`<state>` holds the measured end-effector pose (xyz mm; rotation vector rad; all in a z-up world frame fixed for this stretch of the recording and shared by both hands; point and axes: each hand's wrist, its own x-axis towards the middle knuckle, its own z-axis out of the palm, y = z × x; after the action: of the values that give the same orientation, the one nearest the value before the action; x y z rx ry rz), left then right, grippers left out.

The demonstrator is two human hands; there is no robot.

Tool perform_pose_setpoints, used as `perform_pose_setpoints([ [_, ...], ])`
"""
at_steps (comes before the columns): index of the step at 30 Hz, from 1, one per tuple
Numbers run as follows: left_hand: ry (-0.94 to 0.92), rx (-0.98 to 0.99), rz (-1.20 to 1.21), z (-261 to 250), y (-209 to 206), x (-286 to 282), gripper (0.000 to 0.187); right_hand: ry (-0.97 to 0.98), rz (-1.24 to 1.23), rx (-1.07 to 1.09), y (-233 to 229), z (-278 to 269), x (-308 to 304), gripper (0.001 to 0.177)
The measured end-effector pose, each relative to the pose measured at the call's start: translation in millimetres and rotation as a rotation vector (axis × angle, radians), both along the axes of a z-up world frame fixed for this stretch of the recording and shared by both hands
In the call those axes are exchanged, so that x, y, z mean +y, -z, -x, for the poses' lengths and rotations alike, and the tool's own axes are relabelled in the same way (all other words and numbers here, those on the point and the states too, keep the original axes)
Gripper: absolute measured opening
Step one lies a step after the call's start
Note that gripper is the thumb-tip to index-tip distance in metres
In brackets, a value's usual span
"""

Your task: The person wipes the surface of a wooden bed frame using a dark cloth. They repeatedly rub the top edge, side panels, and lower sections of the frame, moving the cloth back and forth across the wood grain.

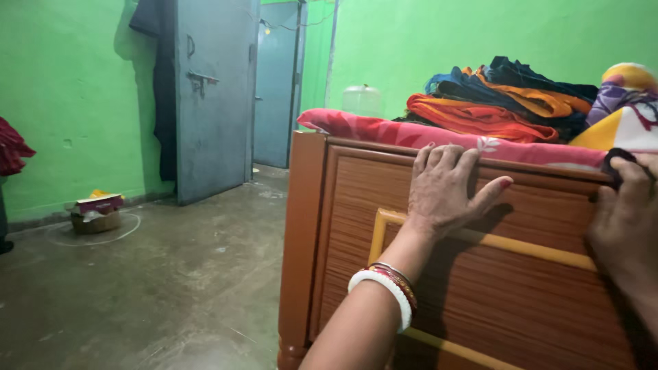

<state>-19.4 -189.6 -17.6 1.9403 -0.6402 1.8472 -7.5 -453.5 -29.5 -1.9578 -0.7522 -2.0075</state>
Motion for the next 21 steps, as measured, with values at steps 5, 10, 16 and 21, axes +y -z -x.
perform_pose_setpoints([
  [5, 0.156, 0.077, -0.116, -3, 3, 24, 0.079, 0.191, 0.004, -0.071, 0, 23, 60, 0.045],
  [10, 0.021, 0.149, 0.000, 2, 47, 63, 0.081, 0.153, 0.089, -0.040, -4, 8, 118, 0.059],
  [16, 0.150, 0.324, 0.083, -5, 93, 91, 0.087, 0.062, 0.211, -0.010, -7, 3, 202, 0.059],
  [21, 0.179, 0.311, 0.136, -13, 109, 91, 0.088, 0.054, 0.395, -0.044, -12, 1, 250, 0.068],
])
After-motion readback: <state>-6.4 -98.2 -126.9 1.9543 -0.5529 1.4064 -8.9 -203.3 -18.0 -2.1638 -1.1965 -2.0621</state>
